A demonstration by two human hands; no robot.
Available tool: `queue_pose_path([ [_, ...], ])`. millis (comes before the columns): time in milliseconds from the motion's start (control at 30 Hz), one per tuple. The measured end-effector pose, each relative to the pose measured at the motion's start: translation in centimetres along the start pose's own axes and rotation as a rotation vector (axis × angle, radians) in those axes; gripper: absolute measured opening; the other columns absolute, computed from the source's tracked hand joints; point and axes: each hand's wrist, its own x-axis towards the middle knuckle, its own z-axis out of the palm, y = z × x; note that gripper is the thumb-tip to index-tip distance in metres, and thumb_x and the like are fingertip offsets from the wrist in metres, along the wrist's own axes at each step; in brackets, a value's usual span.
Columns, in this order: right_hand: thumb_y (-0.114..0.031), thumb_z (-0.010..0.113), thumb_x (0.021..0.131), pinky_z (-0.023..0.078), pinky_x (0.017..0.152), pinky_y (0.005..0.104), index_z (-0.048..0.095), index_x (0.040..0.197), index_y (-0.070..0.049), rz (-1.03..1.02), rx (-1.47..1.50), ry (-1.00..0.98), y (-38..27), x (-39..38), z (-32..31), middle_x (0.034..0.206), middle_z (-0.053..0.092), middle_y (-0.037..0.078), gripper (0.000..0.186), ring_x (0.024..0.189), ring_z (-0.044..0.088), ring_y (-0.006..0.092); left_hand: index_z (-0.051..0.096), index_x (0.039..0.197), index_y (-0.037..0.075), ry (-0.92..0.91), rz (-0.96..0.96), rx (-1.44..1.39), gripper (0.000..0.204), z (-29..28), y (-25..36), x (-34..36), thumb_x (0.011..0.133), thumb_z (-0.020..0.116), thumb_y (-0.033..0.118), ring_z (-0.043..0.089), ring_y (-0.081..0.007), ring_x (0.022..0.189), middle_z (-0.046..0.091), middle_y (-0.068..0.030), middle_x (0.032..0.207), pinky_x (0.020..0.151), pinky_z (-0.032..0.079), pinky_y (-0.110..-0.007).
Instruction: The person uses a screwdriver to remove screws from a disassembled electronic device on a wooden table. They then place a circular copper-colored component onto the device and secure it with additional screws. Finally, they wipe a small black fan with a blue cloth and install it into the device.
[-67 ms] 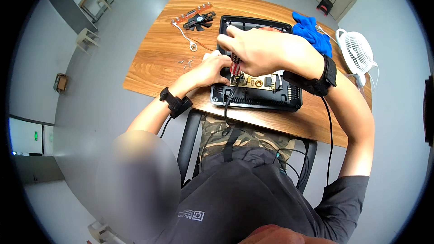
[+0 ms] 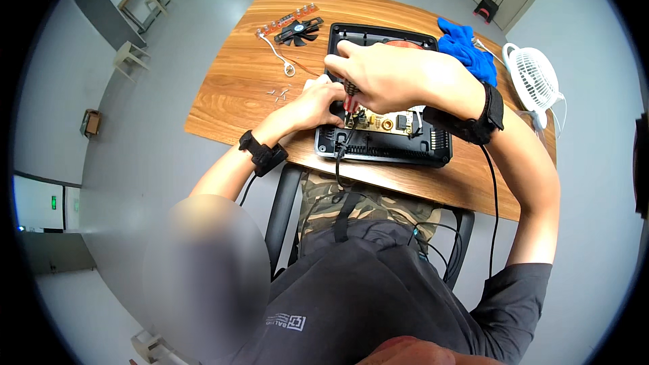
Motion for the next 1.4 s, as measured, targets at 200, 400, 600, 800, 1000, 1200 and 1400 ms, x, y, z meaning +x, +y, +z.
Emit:
queue_pose_path([
  [200,-0.023,0.072,0.090,0.060,0.071,0.0431,0.074,0.086,0.003,0.007,0.000,0.047,-1.2,2.4,0.5,0.079,0.073,0.021,0.026,0.080,0.074,0.0385,0.074,0.110,0.007,0.020,-0.038,-0.151,0.049,0.8,-1.3,-0.4,0.065,0.093,0.014,0.058,-0.0320,0.107,0.071,-0.0127,0.108,0.092,0.048,-0.045],
  [400,-0.029,0.066,0.091,0.060,0.075,0.0455,0.074,0.096,-0.001,0.176,-0.146,0.004,-2.6,2.1,-0.4,0.086,0.075,0.020,0.029,0.082,0.075,0.0380,0.075,0.111,0.009,0.045,0.065,-0.158,0.052,0.8,-1.3,-0.1,0.064,0.095,0.021,0.058,-0.0335,0.109,0.069,-0.0101,0.108,0.096,0.043,-0.047],
  [600,-0.017,0.067,0.091,0.057,0.076,0.0485,0.062,0.105,0.004,-0.112,0.000,0.092,-0.7,1.4,0.3,0.101,0.067,0.024,0.026,0.089,0.071,0.0416,0.074,0.095,0.003,0.090,0.054,-0.035,0.035,0.8,-1.0,0.0,0.066,0.092,0.013,0.066,-0.0316,0.099,0.072,-0.0124,0.094,0.092,0.051,-0.043],
  [800,-0.020,0.071,0.086,0.060,0.067,0.0452,0.074,0.076,0.004,0.055,-0.137,0.137,-0.9,2.2,1.6,0.076,0.073,0.023,0.026,0.074,0.075,0.0389,0.074,0.098,0.003,0.103,-0.012,-0.105,0.038,1.2,-1.1,0.2,0.066,0.092,0.011,0.070,-0.0298,0.088,0.074,-0.0103,0.088,0.088,0.055,-0.043],
  [1000,-0.028,0.072,0.088,0.059,0.077,0.0470,0.068,0.102,0.002,0.109,-0.182,0.108,-1.4,1.4,0.8,0.094,0.070,0.022,0.033,0.089,0.073,0.0389,0.073,0.100,0.002,0.131,0.040,0.043,0.040,0.3,0.2,-0.3,0.068,0.092,0.015,0.065,-0.0315,0.105,0.073,-0.0111,0.096,0.098,0.050,-0.045],
  [1200,-0.021,0.073,0.091,0.057,0.082,0.0472,0.066,0.111,-0.002,0.005,-0.116,-0.108,-1.2,1.1,-0.7,0.105,0.066,0.017,0.028,0.098,0.070,0.0380,0.075,0.100,0.004,0.001,0.025,-0.025,0.036,-0.1,0.1,-0.1,0.070,0.091,0.016,0.065,-0.0293,0.104,0.072,-0.0103,0.098,0.091,0.048,-0.044],
  [1400,-0.013,0.072,0.082,0.062,0.074,0.0422,0.076,0.089,0.001,0.061,-0.176,0.008,-2.2,2.1,0.5,0.088,0.076,0.021,0.017,0.082,0.076,0.0358,0.075,0.105,0.004,0.102,0.053,-0.111,0.042,1.1,-0.9,0.0,0.068,0.092,0.014,0.066,-0.0281,0.101,0.073,-0.0127,0.098,0.096,0.049,-0.042],
])
